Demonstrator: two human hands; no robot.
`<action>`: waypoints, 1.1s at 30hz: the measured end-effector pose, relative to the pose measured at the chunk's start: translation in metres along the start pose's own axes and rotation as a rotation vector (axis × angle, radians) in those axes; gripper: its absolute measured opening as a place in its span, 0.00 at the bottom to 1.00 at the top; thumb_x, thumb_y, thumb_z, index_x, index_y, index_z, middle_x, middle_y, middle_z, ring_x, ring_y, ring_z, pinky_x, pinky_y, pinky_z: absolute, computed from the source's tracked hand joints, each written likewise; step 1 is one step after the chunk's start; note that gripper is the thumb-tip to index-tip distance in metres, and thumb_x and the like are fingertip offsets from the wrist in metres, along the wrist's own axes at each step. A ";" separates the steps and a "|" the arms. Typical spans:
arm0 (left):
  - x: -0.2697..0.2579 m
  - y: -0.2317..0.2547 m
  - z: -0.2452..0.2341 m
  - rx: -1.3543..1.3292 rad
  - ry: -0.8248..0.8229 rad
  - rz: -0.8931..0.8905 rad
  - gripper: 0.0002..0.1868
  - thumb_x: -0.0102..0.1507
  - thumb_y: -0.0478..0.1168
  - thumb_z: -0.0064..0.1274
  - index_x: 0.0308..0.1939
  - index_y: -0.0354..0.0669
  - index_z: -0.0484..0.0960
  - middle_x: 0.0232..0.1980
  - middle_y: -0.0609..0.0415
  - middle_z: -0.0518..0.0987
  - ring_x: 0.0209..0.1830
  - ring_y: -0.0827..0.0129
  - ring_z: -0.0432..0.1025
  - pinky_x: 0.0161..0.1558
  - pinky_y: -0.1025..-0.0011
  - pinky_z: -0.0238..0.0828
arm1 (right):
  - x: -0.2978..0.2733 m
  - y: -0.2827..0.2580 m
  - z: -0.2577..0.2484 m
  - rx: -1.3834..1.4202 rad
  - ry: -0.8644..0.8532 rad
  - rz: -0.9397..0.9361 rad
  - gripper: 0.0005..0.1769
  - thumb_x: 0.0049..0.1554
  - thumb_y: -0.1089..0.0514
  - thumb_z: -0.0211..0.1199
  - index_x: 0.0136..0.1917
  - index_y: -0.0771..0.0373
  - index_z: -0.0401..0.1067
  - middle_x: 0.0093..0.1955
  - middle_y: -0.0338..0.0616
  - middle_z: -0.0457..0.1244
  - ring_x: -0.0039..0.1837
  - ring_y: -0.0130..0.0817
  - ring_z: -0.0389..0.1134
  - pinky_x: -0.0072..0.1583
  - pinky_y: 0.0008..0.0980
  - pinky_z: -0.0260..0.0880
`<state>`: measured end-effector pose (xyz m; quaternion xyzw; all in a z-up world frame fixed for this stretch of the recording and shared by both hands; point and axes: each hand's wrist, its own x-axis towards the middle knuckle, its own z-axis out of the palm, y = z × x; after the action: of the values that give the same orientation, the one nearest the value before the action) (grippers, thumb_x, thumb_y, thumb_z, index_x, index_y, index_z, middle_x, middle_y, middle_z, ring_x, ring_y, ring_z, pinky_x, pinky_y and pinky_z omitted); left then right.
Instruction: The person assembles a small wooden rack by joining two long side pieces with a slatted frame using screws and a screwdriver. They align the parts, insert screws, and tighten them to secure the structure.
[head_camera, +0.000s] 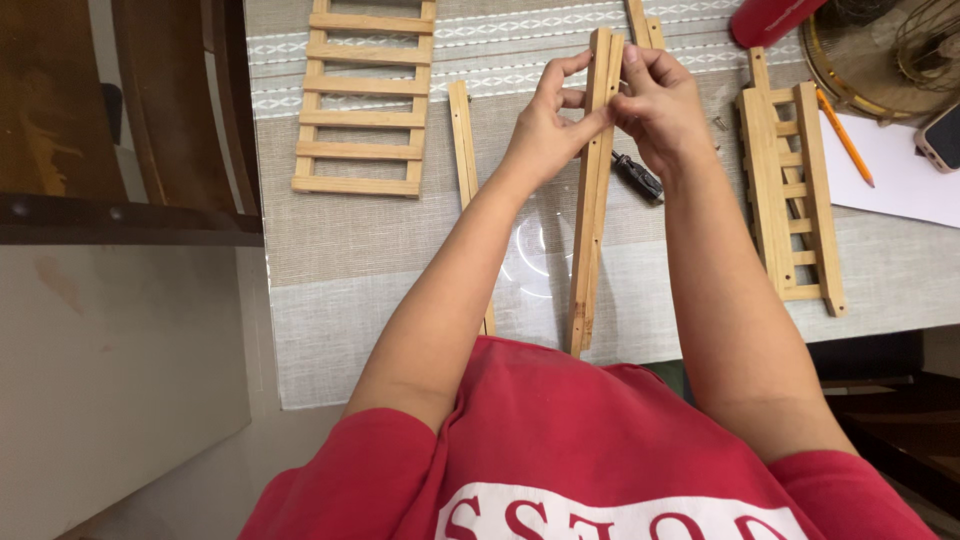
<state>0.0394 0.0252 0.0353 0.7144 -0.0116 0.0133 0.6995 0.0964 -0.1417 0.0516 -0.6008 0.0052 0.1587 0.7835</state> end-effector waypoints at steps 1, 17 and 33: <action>0.000 -0.002 0.000 0.019 0.000 -0.006 0.40 0.61 0.50 0.67 0.73 0.56 0.62 0.50 0.49 0.86 0.39 0.67 0.85 0.40 0.71 0.83 | 0.000 0.000 0.001 -0.009 0.004 0.007 0.14 0.68 0.51 0.63 0.59 0.64 0.72 0.48 0.39 0.69 0.42 0.23 0.70 0.46 0.27 0.76; 0.031 -0.108 0.004 0.399 0.185 -0.113 0.35 0.61 0.44 0.62 0.72 0.53 0.68 0.58 0.43 0.78 0.56 0.53 0.77 0.57 0.62 0.76 | 0.057 0.081 -0.024 -0.337 -0.068 0.186 0.22 0.64 0.58 0.61 0.68 0.71 0.68 0.54 0.42 0.69 0.51 0.25 0.72 0.51 0.26 0.76; 0.030 -0.093 -0.009 0.357 0.143 -0.295 0.37 0.56 0.46 0.61 0.69 0.43 0.71 0.58 0.49 0.76 0.52 0.62 0.77 0.50 0.66 0.79 | 0.093 0.064 -0.013 -1.085 -0.187 0.296 0.16 0.61 0.52 0.64 0.53 0.68 0.72 0.41 0.50 0.69 0.39 0.34 0.72 0.41 0.33 0.75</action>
<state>0.0722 0.0365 -0.0567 0.8181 0.1449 -0.0364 0.5554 0.1706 -0.1167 -0.0305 -0.8933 -0.0624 0.2994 0.3294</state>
